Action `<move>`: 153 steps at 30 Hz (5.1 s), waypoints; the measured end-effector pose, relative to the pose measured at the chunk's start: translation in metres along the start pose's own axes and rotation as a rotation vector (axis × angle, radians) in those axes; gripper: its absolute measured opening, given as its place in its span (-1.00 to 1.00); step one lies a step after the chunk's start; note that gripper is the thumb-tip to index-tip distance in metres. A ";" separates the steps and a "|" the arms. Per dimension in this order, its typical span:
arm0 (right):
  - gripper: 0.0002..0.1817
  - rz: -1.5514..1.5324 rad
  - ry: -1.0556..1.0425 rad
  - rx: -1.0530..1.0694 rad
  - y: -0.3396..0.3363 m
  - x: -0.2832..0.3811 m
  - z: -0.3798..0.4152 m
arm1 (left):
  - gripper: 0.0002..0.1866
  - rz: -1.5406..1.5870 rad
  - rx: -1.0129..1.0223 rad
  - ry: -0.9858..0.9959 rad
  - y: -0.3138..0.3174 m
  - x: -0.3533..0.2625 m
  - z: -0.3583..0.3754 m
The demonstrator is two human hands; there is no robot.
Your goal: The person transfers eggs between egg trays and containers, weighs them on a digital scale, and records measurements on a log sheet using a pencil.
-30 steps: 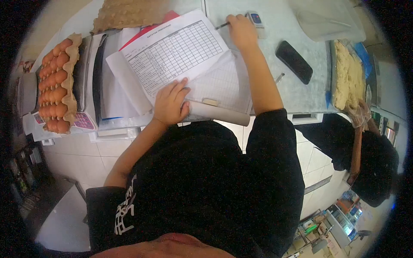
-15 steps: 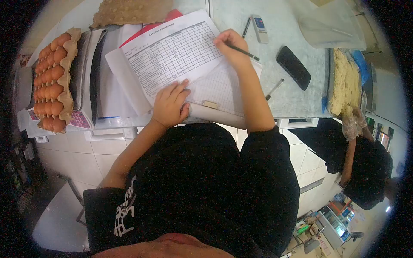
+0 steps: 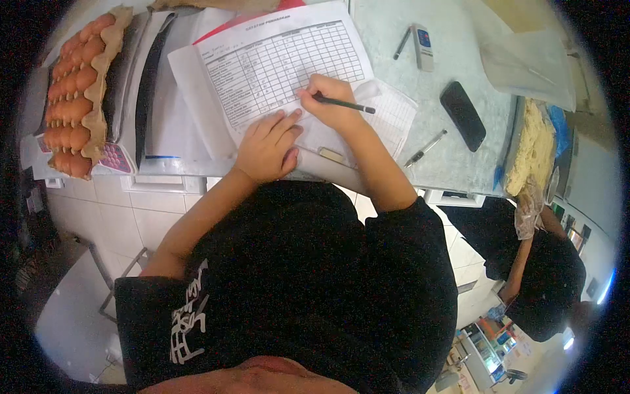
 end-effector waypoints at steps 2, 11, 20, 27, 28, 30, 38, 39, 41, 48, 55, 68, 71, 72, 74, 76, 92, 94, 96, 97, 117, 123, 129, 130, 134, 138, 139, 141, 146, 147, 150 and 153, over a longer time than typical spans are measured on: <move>-0.77 0.012 0.002 0.002 0.001 -0.001 0.000 | -0.63 0.008 -0.002 -0.004 0.001 0.001 0.001; -0.78 0.100 -0.069 0.013 0.002 0.010 -0.001 | -0.62 0.023 0.010 -0.007 0.002 0.002 0.001; -0.77 0.062 0.045 0.006 0.002 -0.005 0.001 | -0.63 0.020 0.010 -0.005 0.004 0.002 0.002; -0.76 0.126 -0.070 0.028 0.001 0.010 0.000 | -0.66 0.016 0.011 0.007 0.004 0.002 0.002; -0.77 0.138 -0.081 0.033 0.001 0.009 0.000 | -0.66 0.015 0.011 0.007 0.003 0.002 0.001; -0.77 0.098 -0.063 0.007 0.001 0.006 0.001 | -0.65 0.017 0.018 0.007 0.002 0.001 0.000; -0.78 0.100 -0.103 0.009 0.002 0.008 0.002 | -0.61 0.022 0.023 -0.007 0.004 0.002 0.000; -0.78 0.092 -0.085 0.004 0.002 0.007 0.002 | -0.61 0.022 0.027 -0.009 0.003 0.002 0.001; -0.78 0.084 -0.066 -0.002 0.001 0.009 0.002 | -0.61 0.023 0.025 -0.005 0.003 0.002 0.000; -0.76 0.098 -0.032 -0.018 0.001 0.003 0.003 | -0.61 0.017 0.020 -0.002 0.003 0.002 0.000; -0.77 0.130 -0.077 0.005 0.001 0.011 0.002 | -0.61 0.020 0.027 -0.014 0.004 0.003 0.002; -0.91 -0.790 0.377 -0.143 -0.024 -0.049 -0.004 | -0.64 0.014 0.047 -0.001 0.002 0.000 -0.003; -0.94 -0.409 0.327 -0.348 -0.090 -0.052 -0.001 | -0.64 0.014 0.067 -0.024 0.002 0.003 -0.005; -0.88 -0.170 0.533 -0.357 -0.111 -0.065 0.008 | -0.63 0.033 0.068 -0.032 0.002 0.002 -0.004; -0.67 0.446 0.787 -0.240 -0.142 -0.056 0.017 | -0.62 0.002 0.085 -0.042 0.005 0.001 -0.004; -0.56 0.736 0.770 -0.106 -0.148 -0.064 0.027 | -0.63 0.063 0.144 -0.052 0.009 0.004 -0.002; -0.84 -0.269 -0.099 0.857 0.273 0.271 0.018 | -0.78 0.434 0.294 -0.875 -0.137 0.100 0.347; -0.68 0.101 -0.317 0.995 0.356 0.328 0.031 | -0.76 0.378 0.190 -1.136 -0.182 0.114 0.433; -0.61 0.131 -0.484 0.968 0.429 0.368 0.039 | -0.75 0.156 0.025 -1.308 -0.225 0.113 0.525; -0.56 0.102 -0.548 0.959 0.461 0.382 0.037 | -0.74 0.198 -0.053 -1.468 -0.238 0.110 0.578; -0.31 0.582 0.021 0.424 0.619 0.376 -0.187 | -0.61 0.417 -0.001 -1.551 -0.379 0.251 0.637; -0.25 0.565 0.121 0.490 0.627 0.375 -0.184 | -0.65 0.082 0.086 -1.490 -0.480 0.362 0.593; -0.21 0.469 0.214 0.484 0.632 0.374 -0.186 | -0.72 0.571 0.113 -1.139 -0.486 0.444 0.513; -0.20 0.417 0.202 0.470 0.632 0.374 -0.181 | -0.72 0.588 0.217 -1.055 -0.481 0.458 0.496; -0.37 0.241 0.096 0.375 0.587 0.421 -0.163 | -0.75 0.613 0.247 -0.553 -0.492 0.494 0.395; -0.69 0.299 -0.253 -0.164 0.494 0.483 -0.159 | -0.73 0.421 0.221 -0.048 -0.519 0.455 0.273; -0.73 0.473 -0.181 -0.284 0.472 0.476 -0.162 | -0.71 0.343 0.257 0.039 -0.521 0.437 0.248; -0.76 0.663 -0.087 -0.420 0.436 0.456 -0.169 | -0.64 0.209 0.063 0.348 -0.507 0.412 0.209; -0.81 0.799 0.266 -0.034 0.432 0.436 -0.171 | -0.57 0.138 0.236 0.309 -0.454 0.371 0.165; -0.78 0.947 0.141 -0.180 0.434 0.431 -0.171 | -0.58 0.116 0.337 0.299 -0.450 0.363 0.162; -0.85 0.947 0.048 -0.256 0.423 0.440 -0.155 | -0.56 0.177 0.188 0.385 -0.435 0.369 0.158; -0.80 1.010 0.039 -0.235 0.411 0.442 -0.154 | -0.46 0.043 0.279 0.303 -0.448 0.365 0.152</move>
Point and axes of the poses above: each hand's wrist, its own z-axis away from the middle knuckle, its own y-axis out of the palm, x = y × z, the point moved 5 cm from there along -z, towards the middle knuckle, and after that the axes turned 2 degrees about y, right-handed, at the moved point
